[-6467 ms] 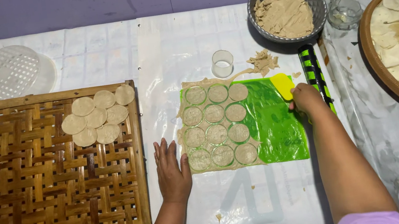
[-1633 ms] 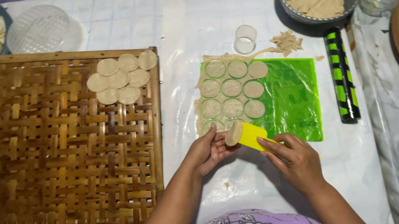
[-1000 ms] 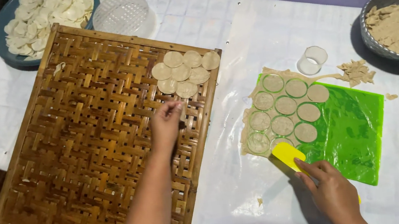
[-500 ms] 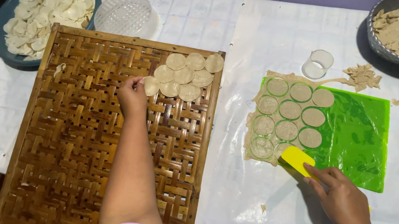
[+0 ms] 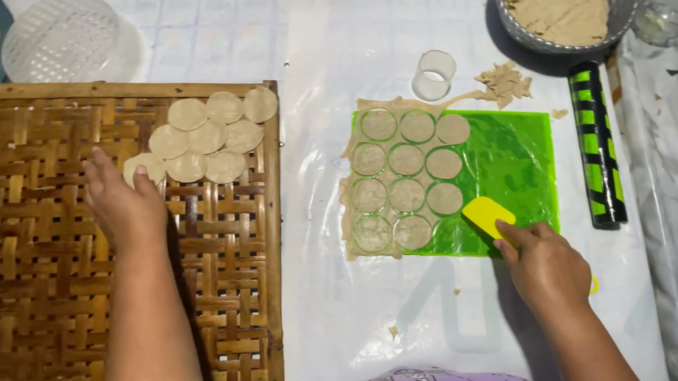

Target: Cutting circular shapes out of a sheet of dough and placing them onto a woven drying tray.

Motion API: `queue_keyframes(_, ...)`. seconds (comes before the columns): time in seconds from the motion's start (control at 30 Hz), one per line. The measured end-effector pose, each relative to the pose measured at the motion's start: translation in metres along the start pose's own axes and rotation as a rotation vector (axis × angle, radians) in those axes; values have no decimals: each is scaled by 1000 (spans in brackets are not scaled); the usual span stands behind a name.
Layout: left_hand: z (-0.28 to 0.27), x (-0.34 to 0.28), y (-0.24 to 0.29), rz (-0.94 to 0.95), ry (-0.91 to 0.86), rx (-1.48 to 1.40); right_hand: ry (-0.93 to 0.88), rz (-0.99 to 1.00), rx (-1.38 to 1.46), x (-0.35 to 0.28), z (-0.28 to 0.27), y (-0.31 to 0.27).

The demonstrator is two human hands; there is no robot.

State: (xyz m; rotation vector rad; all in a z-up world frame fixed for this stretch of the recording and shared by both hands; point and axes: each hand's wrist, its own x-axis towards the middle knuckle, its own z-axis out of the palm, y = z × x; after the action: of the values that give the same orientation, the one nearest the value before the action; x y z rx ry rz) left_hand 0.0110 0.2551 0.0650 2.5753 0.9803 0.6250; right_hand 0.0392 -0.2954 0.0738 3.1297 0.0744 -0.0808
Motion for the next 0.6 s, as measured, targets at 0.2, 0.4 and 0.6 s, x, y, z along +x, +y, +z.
queue_keyframes(0.2,-14,-59,76,-22,-100,-291,-202,-86,-36,10,-2,-3)
queue_keyframes(0.4,-37,-126,165,-125,-410,-480,-161,-67,79,20,16,-3)
queue_keyframes(0.6,36,-188,175,-265,-526,-1253,-30,-118,422,12,11,-6)
